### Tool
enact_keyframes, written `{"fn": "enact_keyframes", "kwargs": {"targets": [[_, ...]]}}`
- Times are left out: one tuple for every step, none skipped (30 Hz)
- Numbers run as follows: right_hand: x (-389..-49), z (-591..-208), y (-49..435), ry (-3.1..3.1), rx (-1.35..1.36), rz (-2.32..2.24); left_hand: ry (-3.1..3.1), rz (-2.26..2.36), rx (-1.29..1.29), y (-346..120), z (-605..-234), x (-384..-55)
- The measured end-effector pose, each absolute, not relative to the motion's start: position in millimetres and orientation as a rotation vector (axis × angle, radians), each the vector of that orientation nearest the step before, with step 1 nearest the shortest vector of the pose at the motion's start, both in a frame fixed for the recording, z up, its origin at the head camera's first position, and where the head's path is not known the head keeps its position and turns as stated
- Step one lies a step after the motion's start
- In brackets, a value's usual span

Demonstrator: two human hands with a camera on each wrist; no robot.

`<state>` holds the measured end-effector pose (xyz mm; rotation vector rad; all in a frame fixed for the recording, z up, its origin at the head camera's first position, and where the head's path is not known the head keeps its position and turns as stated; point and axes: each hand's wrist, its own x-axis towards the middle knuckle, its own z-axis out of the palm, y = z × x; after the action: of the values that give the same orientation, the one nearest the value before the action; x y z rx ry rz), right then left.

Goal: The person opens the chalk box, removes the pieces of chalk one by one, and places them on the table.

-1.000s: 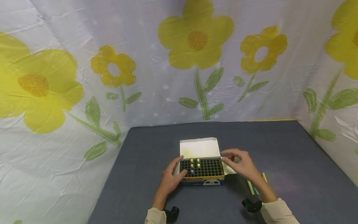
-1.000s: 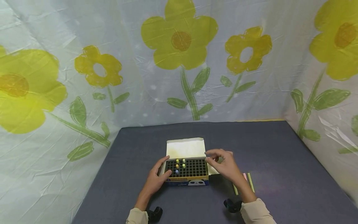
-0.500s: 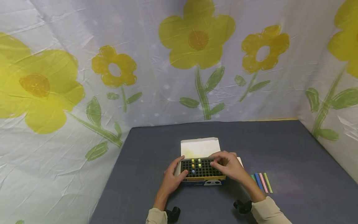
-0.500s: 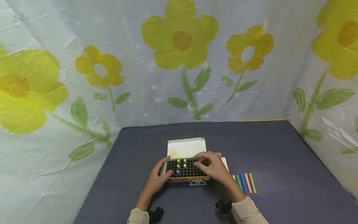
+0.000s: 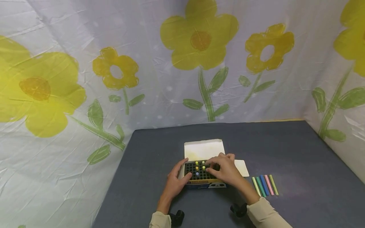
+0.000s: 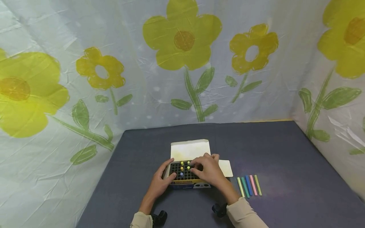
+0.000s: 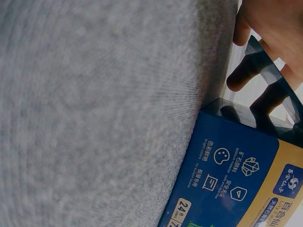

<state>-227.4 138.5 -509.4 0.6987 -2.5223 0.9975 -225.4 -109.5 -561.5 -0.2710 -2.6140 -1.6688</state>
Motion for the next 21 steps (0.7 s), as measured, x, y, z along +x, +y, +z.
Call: {"fn": "enact_keyframes", "kwargs": {"targets": [[-227.3,-508.9,137.3,-2.525,0.696,0.977,-2.613,-1.674,-0.271,-109.5,-561.0,-225.3],[-227.3,-508.4,136.3,-2.524,0.698,0.959,-2.611,-1.678,-0.271,-109.4,-560.4,-225.2],[-227.4,-507.9,135.3,-2.527,0.698,0.944,-2.609,-1.684,-0.273,-109.4,-559.9,-225.1],[-227.3,-507.2,134.3,-2.532,0.696,0.93,-2.608,-1.689,-0.273,-109.5,-559.6,-225.1],[-227.2,-506.5,133.3,-2.536,0.694,0.92,-2.608,-1.69,-0.274,-109.6,-559.5,-225.2],[-227.2,-505.9,132.3,-2.542,0.692,0.912,-2.609,-1.69,-0.273,-109.6,-559.5,-225.2],[-227.1,-505.5,131.4,-2.547,0.691,0.903,-2.611,-1.689,-0.272,-109.6,-559.6,-225.2],[-227.0,-505.2,130.5,-2.551,0.688,0.893,-2.611,-1.687,-0.273,-109.6,-559.8,-225.4],[-226.9,-504.7,129.5,-2.556,0.683,0.883,-2.611,-1.687,-0.274,-109.7,-560.0,-225.6],[-226.8,-504.5,128.6,-2.561,0.679,0.872,-2.611,-1.688,-0.274,-109.7,-560.4,-225.7],[-226.8,-504.6,127.7,-2.562,0.677,0.864,-2.609,-1.686,-0.277,-109.8,-560.8,-226.1],[-226.8,-504.7,127.0,-2.562,0.675,0.856,-2.61,-1.686,-0.276,-109.8,-561.0,-225.9],[-226.7,-504.8,126.2,-2.562,0.673,0.85,-2.61,-1.685,-0.277,-109.9,-561.3,-226.1],[-226.8,-504.9,125.6,-2.562,0.672,0.845,-2.61,-1.684,-0.278,-109.9,-561.5,-226.2],[-226.8,-505.0,125.0,-2.563,0.669,0.845,-2.61,-1.683,-0.278,-110.0,-561.8,-226.2],[-226.9,-505.3,124.6,-2.566,0.666,0.843,-2.611,-1.682,-0.277,-110.1,-561.9,-226.1],[-227.0,-505.5,124.2,-2.57,0.664,0.847,-2.612,-1.68,-0.276,-110.1,-562.0,-226.1],[-227.1,-505.5,124.0,-2.575,0.66,0.851,-2.613,-1.681,-0.273,-110.1,-561.8,-225.7],[-227.4,-505.8,124.0,-2.58,0.658,0.857,-2.612,-1.682,-0.273,-110.0,-561.8,-225.9],[-227.7,-505.8,123.9,-2.585,0.654,0.863,-2.611,-1.684,-0.273,-109.9,-561.7,-225.9],[-228.0,-505.7,123.9,-2.589,0.65,0.871,-2.609,-1.685,-0.272,-109.7,-561.5,-225.9]]}}
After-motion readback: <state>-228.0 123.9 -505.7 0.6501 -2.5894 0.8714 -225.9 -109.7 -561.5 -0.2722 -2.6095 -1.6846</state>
